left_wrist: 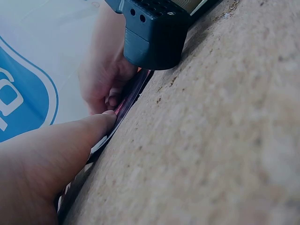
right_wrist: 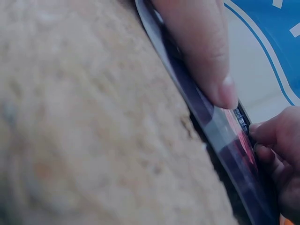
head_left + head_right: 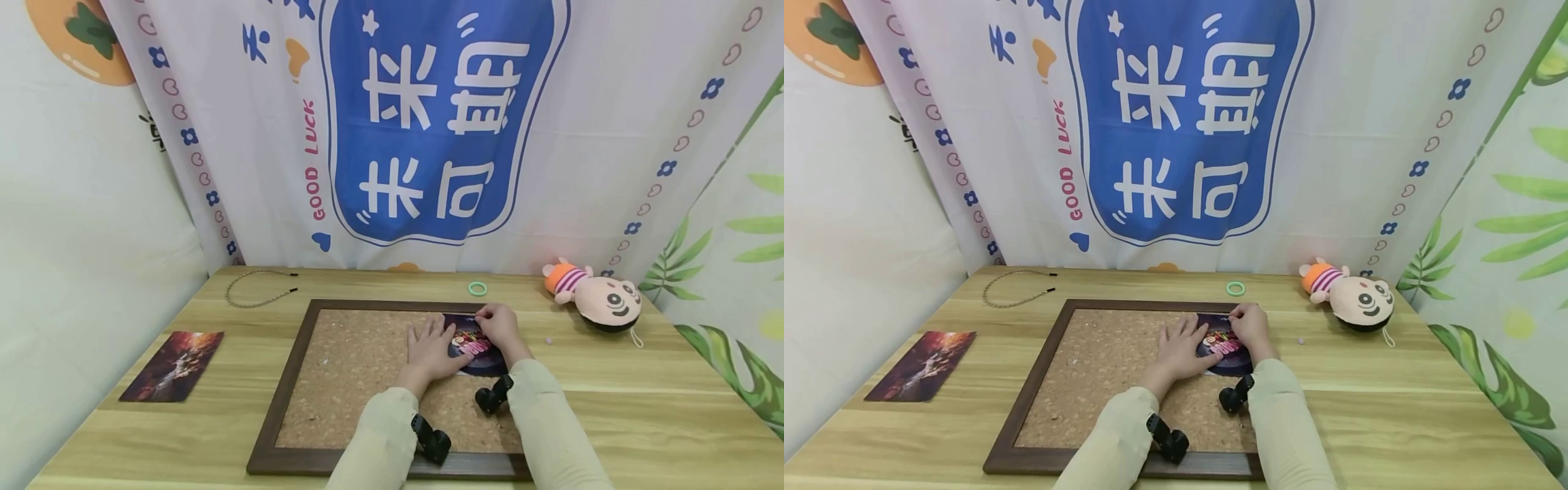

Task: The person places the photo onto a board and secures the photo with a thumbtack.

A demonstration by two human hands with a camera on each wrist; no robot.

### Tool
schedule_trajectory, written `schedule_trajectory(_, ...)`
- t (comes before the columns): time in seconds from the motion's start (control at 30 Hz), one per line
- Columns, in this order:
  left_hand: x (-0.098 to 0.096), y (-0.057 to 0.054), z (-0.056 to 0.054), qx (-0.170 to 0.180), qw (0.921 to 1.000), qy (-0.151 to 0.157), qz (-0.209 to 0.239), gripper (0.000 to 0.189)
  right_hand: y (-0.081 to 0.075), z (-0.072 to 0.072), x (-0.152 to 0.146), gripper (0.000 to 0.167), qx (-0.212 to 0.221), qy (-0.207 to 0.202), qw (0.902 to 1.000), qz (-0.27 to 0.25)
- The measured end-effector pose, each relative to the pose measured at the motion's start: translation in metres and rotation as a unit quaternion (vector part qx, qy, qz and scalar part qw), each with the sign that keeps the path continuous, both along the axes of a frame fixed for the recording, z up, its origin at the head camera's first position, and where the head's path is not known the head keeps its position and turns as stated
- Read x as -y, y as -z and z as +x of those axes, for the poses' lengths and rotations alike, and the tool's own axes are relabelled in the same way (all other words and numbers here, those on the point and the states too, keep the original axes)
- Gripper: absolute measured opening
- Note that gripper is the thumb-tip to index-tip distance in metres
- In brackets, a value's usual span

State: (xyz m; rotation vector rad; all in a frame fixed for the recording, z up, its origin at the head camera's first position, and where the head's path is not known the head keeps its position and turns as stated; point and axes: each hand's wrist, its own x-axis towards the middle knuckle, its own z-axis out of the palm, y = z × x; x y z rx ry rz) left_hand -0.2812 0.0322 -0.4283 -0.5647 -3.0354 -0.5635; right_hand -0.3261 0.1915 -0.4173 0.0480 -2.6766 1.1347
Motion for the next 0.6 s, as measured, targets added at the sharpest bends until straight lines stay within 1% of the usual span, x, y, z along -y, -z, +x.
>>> schedule_trajectory(0.13, -0.0004, -0.002, 0.0011, -0.002, 1.0, -0.002, -0.006, 0.072, 0.0, -0.0001, 0.0, 0.006, -0.008, -0.001, 1.0, 0.005)
schedule_trajectory(0.17, -0.0002, -0.0096, 0.0057, 0.008, 0.9999, -0.006, -0.007, 0.071, -0.0003, -0.0001, 0.0002, 0.006, -0.011, 0.0, 0.9999, 0.008)
schedule_trajectory(0.27, -0.0012, -0.0077, 0.0039, 0.001, 0.9998, -0.008, -0.018, 0.07, -0.0007, -0.0002, 0.0008, 0.007, -0.018, -0.001, 0.9997, 0.016)
schedule_trajectory(0.4, -0.001, -0.0077, 0.004, 0.002, 0.9996, -0.01, -0.025, 0.07, -0.0013, 0.0002, 0.0021, 0.006, -0.02, -0.004, 0.9996, 0.022)
schedule_trajectory(0.6, -0.0005, -0.0097, 0.0064, 0.006, 0.9998, -0.01, -0.018, 0.071, 0.0002, 0.0016, 0.0022, 0.007, -0.015, -0.006, 0.9997, 0.018)
